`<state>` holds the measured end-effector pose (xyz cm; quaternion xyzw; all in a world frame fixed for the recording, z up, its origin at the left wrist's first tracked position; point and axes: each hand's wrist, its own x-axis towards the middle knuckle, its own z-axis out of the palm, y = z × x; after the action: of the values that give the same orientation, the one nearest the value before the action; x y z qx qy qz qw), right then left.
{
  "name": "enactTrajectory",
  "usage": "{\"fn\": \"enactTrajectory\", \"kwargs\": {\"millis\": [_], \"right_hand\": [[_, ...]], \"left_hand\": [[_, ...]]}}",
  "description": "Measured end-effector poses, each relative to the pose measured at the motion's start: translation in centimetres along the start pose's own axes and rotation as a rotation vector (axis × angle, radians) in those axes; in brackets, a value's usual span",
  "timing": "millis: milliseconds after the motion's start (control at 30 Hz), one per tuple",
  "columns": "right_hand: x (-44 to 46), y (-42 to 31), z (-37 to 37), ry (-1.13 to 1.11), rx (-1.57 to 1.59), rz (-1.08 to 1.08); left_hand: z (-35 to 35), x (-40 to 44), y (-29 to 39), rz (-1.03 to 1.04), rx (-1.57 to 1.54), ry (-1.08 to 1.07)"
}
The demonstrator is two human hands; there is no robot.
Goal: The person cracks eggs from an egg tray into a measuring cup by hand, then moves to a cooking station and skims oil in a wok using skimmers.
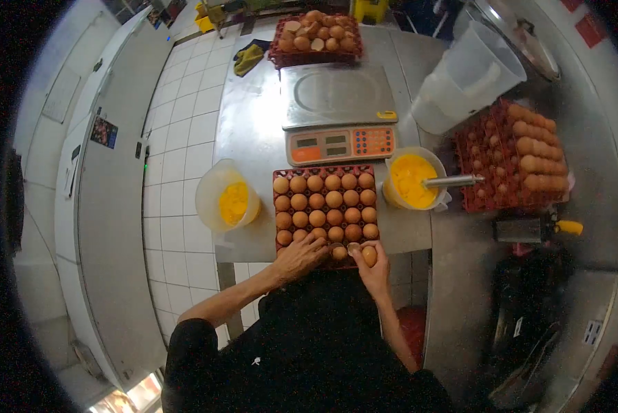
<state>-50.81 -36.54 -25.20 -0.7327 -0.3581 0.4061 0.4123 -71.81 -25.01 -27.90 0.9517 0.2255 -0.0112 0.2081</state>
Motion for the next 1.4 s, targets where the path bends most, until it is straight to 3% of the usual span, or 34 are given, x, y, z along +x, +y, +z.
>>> {"fn": "enactTrajectory", "kwargs": {"millis": [67,200,267,333,400,433,500,533,600,633,733,833,933,1000,1067,1133,1267,1333,1400], "right_hand": [[1.1,-1.1,0.1,0.067,0.185,-0.039],[3.1,-6.3,0.3,-0.200,0.455,0.152],[4.1,-9.4,1.9,-0.287,0.505,0.117],[5.4,-11.8,4.5,-0.386,0.554,0.080],[6.4,-14.1,7.6,-0.530,0.626,-0.016],[6.6,-15.6,9.3,-0.546,0.623,-0.031],[6.5,-18.5,12.4,-0.624,0.646,-0.040],[6.7,-18.8,14.0,-0.640,0.642,-0.053],[7.5,-19.1,16.7,-0.673,0.539,-0.167],[7.8,-19.5,17.2,-0.736,0.659,0.017],[8.2,-19.5,19.3,-0.723,0.697,0.100],[8.8,-17.6,20.8,-0.783,0.725,0.141],[9.7,-17.3,20.9,-0.800,0.753,0.165],[10.3,-17.3,20.9,-0.789,0.778,0.167],[11.0,-17.2,20.6,-0.728,0.265,-0.362],[10.6,-19.6,18.8,-0.752,0.192,-0.415],[11.8,-20.6,17.9,-0.767,-0.006,-0.597],[12.1,-20.9,18.0,-0.753,-0.042,-0.555],[12.1,-20.8,18.4,-0.747,-0.075,-0.510]], "left_hand": [[-0.3,0.0,-0.7,0.038,-0.127,0.055],[-8.4,-1.2,1.0,-0.114,-0.446,0.299],[-10.9,-1.8,1.4,-0.312,-0.704,0.680],[-11.2,-2.8,0.1,-0.317,-0.618,0.800],[-12.0,-3.3,-0.2,-0.335,-0.998,1.319],[-12.4,-3.3,-0.5,-0.331,-0.983,1.337],[-13.0,-3.3,-0.9,-0.378,-0.773,1.679],[-12.8,-3.7,-1.5,-0.373,-0.759,1.698],[-12.1,-4.7,-2.7,-0.554,-0.918,1.504],[-12.2,-5.1,-2.9,-0.551,-0.903,1.525],[-12.4,-6.0,-3.6,-0.622,-0.880,1.729],[-11.6,-6.4,-5.0,-0.579,-0.938,1.460],[-13.1,-6.1,-4.5,-0.651,-0.987,1.583],[-12.7,-6.5,-5.2,-0.663,-1.016,1.541],[-12.3,-7.2,-6.3,-0.671,-1.047,1.492],[-12.3,-8.5,-7.8,-0.629,-1.379,1.215],[-13.3,-9.4,-8.6,-0.532,-1.227,1.031],[-14.0,-9.8,-8.5,-0.542,-1.085,0.997],[-14.2,-10.2,-9.2,-0.549,-1.136,0.992]]}}
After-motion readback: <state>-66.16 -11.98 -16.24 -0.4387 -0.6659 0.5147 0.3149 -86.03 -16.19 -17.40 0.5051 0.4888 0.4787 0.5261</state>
